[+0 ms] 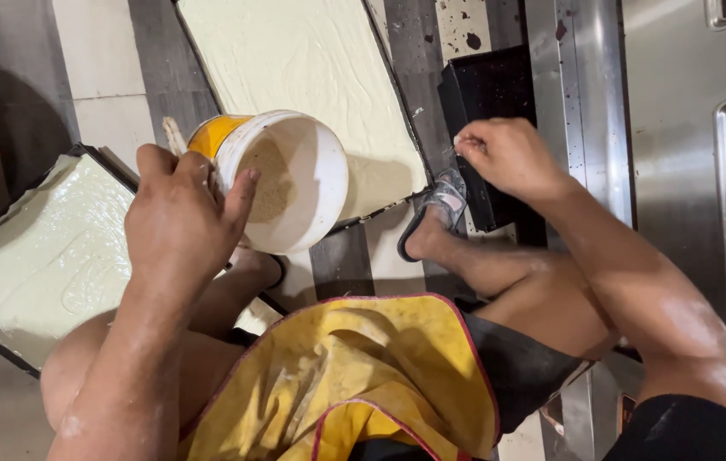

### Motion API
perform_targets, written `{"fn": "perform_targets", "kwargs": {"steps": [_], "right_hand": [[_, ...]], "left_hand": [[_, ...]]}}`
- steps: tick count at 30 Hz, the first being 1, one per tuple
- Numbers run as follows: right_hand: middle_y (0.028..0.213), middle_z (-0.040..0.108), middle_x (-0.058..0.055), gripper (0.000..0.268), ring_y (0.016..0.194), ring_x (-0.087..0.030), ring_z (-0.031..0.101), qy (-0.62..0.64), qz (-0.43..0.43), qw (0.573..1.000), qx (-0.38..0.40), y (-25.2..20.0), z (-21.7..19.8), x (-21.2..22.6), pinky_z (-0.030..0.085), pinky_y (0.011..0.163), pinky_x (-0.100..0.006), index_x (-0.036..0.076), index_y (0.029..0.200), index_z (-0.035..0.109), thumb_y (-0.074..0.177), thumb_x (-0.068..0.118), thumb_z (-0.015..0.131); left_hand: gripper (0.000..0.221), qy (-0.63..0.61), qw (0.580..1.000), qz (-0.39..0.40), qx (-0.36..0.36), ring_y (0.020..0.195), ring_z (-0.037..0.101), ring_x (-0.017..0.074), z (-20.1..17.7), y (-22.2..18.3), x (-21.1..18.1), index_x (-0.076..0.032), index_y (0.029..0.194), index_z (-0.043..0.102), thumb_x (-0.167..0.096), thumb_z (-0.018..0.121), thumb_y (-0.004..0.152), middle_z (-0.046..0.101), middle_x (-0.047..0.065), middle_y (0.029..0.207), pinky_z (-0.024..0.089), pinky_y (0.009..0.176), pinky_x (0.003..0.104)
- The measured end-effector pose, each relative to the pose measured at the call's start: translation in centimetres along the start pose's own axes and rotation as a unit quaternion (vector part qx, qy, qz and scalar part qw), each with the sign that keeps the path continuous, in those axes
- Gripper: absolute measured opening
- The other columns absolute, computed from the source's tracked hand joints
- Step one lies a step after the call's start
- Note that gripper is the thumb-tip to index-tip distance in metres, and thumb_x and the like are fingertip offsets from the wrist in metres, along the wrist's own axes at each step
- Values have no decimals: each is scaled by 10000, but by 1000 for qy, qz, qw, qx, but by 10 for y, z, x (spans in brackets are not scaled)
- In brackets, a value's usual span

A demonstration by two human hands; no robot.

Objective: Sprinkling sesame seeds or powder onto flat dough in baking trays.

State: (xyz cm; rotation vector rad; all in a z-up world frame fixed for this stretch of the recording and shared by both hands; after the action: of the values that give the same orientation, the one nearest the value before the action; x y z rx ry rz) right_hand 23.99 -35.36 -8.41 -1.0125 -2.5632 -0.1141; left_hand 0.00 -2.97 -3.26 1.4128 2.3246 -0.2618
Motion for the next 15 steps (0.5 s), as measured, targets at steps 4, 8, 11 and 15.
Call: {"fn": "perform_targets", "kwargs": {"steps": [4,8,11,15], "right_hand": [[949,741,-174,181,881,-388,700,-17,5,999,35,-5,35,-25,558,802,-481,75,1044,777,968,193,663],[972,734,-180,204,899,-391,693,-34,41,996,66,2,38,-24,554,812,-487,90,1053,779,966,226,654],[954,741,-165,218,914,-376,699,-38,66,991,109,5,44,-22,561,822,-478,85,1025,770,952,261,666],[984,733,-170,209,911,-396,689,-46,71,989,118,1,58,-42,551,826,-498,101,1063,776,957,221,642]], "left_hand": [[510,19,1000,-2,9,741,664,400,4,0,6,8,1012,721,-500,751,979,566,228,1065,575,662,488],[532,28,999,-8,28,713,668,376,0,0,1,31,1068,705,-495,743,995,561,229,1067,578,628,469],[515,22,1000,-1,21,749,665,388,-4,0,-1,16,1042,712,-491,758,973,560,229,1063,573,642,480],[496,23,1000,12,14,798,664,400,-5,-3,-2,8,1047,709,-482,758,987,562,225,1079,569,677,486]]}}
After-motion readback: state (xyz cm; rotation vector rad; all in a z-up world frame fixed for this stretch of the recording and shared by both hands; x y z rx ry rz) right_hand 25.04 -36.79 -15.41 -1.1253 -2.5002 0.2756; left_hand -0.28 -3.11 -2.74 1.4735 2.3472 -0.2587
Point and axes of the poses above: each hand's wrist, its own y-axis towards the middle knuckle, its own z-axis out of the palm, x = y × z, the point moved 6 cm from there along y, towards the middle knuckle
